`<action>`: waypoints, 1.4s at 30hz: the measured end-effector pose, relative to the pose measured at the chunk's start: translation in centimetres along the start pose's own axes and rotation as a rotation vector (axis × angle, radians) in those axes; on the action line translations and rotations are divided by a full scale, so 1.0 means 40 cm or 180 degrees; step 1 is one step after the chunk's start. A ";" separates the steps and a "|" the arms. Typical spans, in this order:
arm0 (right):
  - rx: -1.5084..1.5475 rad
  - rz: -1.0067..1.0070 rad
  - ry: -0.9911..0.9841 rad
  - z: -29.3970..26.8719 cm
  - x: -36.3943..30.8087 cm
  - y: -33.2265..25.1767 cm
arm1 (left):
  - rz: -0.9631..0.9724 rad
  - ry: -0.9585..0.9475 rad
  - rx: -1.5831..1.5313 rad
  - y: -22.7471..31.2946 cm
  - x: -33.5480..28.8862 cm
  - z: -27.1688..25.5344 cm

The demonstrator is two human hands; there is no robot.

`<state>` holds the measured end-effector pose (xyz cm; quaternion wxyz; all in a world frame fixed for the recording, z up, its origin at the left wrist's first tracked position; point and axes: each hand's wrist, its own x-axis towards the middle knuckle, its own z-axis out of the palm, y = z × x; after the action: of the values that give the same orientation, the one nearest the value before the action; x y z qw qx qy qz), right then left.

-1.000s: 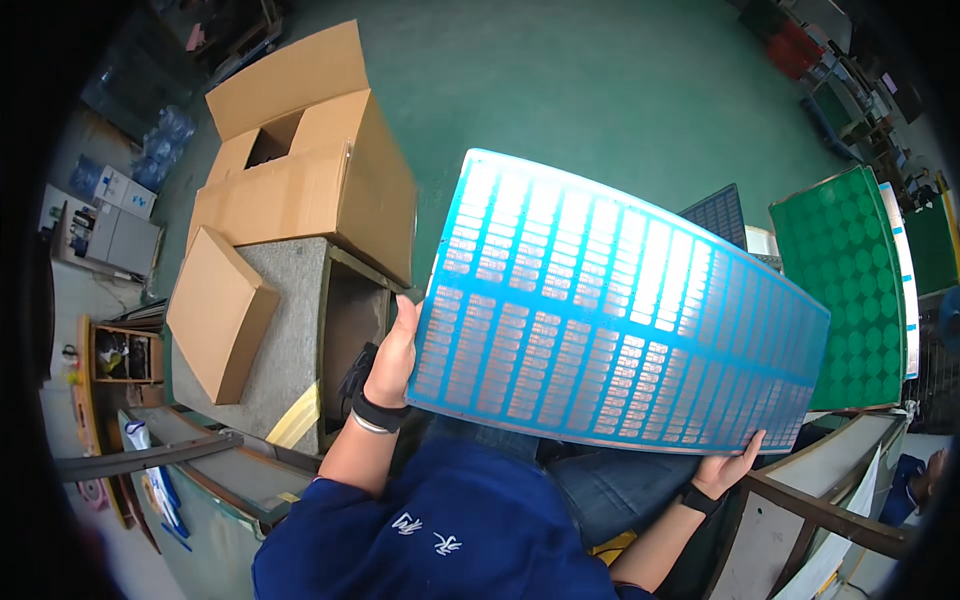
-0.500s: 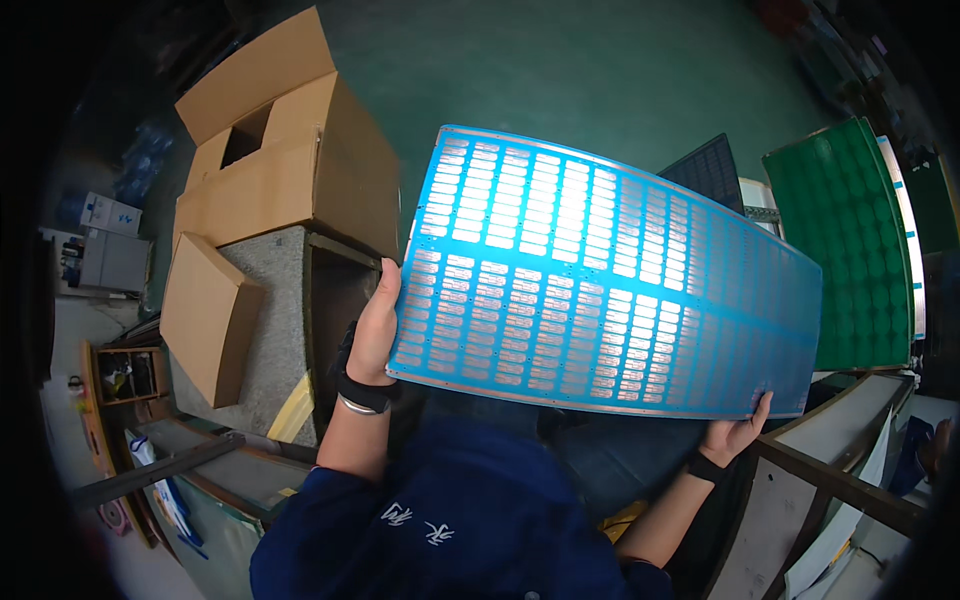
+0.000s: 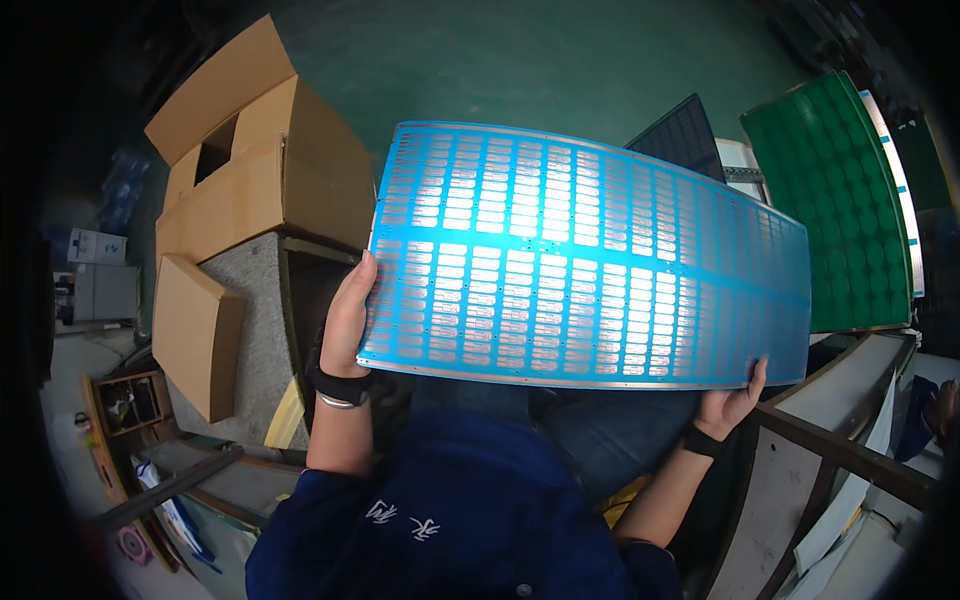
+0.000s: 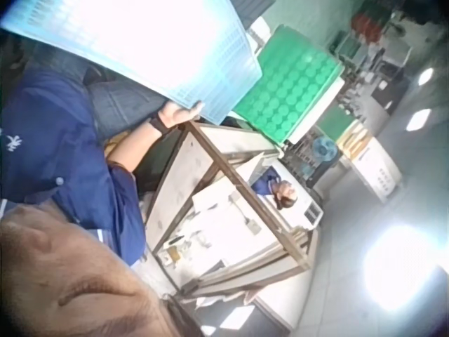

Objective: The recorder holds and inspects a large blue-tinted perforated metal sheet, checking both sides and the edges.

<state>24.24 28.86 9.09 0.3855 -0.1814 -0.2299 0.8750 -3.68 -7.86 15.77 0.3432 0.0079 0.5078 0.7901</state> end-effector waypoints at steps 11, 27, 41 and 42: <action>0.0086 -0.0037 -0.0034 0.006 0.001 0.006 | -0.0003 0.0146 0.0014 0.004 0.007 -0.006; -0.0298 -0.0330 0.0108 0.020 -0.017 0.035 | 0.0182 0.0432 0.0769 -0.042 0.056 -0.133; -0.0470 -0.1224 -0.0264 0.024 -0.067 -0.149 | 0.0688 0.1083 0.0958 -0.076 0.067 -0.215; -0.0348 -0.1083 -0.0666 0.018 -0.075 -0.162 | 0.0755 0.1210 0.1084 -0.075 0.070 -0.227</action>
<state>29.62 30.25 13.62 0.4913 -0.0687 -0.3431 0.7976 -7.50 -12.82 8.00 0.1406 -0.0236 0.6841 0.7153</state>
